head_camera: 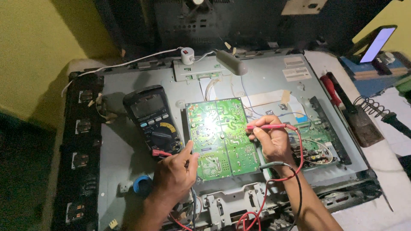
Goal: Using a multimeter to diagnose a circuit board inside a television
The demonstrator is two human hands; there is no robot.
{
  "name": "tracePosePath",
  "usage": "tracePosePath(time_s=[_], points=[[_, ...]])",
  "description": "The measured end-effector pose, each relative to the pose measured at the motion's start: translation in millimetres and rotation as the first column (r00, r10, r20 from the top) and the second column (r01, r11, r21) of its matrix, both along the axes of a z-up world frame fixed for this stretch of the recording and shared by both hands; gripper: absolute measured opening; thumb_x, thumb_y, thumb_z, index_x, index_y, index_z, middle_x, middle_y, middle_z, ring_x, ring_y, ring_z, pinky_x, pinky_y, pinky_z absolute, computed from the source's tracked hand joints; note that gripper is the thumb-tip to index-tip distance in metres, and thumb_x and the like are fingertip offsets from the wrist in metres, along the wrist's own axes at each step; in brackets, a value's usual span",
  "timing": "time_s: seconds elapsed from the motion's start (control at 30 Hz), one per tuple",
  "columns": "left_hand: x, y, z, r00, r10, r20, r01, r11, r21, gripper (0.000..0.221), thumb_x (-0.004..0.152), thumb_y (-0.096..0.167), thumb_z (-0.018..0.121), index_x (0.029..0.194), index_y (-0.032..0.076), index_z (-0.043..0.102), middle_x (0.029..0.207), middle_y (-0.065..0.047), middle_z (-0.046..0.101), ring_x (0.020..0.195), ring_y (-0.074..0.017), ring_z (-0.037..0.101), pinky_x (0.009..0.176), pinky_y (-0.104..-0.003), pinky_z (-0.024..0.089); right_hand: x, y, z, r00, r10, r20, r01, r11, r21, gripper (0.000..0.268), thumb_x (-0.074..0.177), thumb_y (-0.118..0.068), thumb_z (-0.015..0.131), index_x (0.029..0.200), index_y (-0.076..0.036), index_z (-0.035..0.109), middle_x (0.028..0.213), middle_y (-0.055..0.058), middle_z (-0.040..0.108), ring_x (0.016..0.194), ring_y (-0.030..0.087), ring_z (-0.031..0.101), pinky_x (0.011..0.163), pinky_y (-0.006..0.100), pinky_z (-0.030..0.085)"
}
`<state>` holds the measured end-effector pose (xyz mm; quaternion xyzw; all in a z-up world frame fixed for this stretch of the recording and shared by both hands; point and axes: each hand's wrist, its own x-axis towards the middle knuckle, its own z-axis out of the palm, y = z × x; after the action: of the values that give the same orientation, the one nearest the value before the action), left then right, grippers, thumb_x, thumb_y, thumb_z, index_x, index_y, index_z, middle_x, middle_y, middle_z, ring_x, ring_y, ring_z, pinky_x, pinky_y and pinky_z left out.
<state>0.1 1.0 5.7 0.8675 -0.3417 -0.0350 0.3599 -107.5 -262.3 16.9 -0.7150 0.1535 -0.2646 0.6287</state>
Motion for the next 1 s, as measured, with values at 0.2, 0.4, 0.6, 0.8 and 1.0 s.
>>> tracePosePath(time_s=[0.2,0.4,0.6,0.8,1.0], points=[[-1,1,3,1.0,-0.003,0.023,0.003,1.0,0.003,0.047,0.094,0.025,0.069,0.135,0.002,0.065,0.07,-0.015,0.075,0.054,-0.0298,0.07,0.046,-0.046,0.049,5,7,3,0.999,-0.026,0.027,0.03,0.986,-0.164,0.008,0.095,-0.004,0.061,0.103,-0.005,0.061,0.103,0.013,0.067,0.089,0.023,0.072,0.077,0.028,0.061],[-1,1,1,0.999,-0.002,0.049,0.004,0.999,-0.036,0.046,0.093,0.023,0.071,0.133,0.001,0.066,0.067,-0.015,0.074,0.051,-0.0297,0.067,0.046,-0.046,0.045,11,11,7,0.998,-0.021,0.06,0.041,0.929,-0.368,0.012,0.093,-0.007,0.069,0.104,-0.006,0.065,0.099,0.011,0.074,0.089,0.018,0.073,0.075,0.024,0.058],[-1,0,0,0.998,0.003,0.059,0.0,0.999,-0.054,0.045,0.093,0.023,0.071,0.133,0.001,0.067,0.068,-0.013,0.075,0.051,-0.0301,0.067,0.046,-0.046,0.045,12,12,7,0.997,-0.014,0.077,0.04,0.932,-0.36,0.01,0.091,-0.005,0.07,0.101,-0.006,0.068,0.097,0.012,0.076,0.089,0.019,0.076,0.075,0.024,0.061],[-1,0,-3,0.998,-0.004,0.057,0.008,0.998,-0.054,0.046,0.094,0.023,0.07,0.134,0.0,0.065,0.064,-0.011,0.073,0.048,-0.0272,0.064,0.044,-0.044,0.043,13,12,7,0.996,0.005,0.089,0.027,0.935,-0.355,0.011,0.092,-0.004,0.07,0.102,-0.007,0.068,0.098,0.012,0.076,0.089,0.018,0.076,0.075,0.023,0.061],[-1,1,0,0.999,0.006,0.053,-0.004,0.999,-0.048,0.044,0.094,0.024,0.069,0.132,0.002,0.067,0.064,-0.015,0.072,0.05,-0.0316,0.065,0.047,-0.047,0.044,13,11,4,0.997,-0.009,0.071,0.032,0.941,-0.337,0.011,0.092,-0.004,0.071,0.102,-0.008,0.069,0.098,0.01,0.077,0.085,0.014,0.074,0.069,0.021,0.056]])
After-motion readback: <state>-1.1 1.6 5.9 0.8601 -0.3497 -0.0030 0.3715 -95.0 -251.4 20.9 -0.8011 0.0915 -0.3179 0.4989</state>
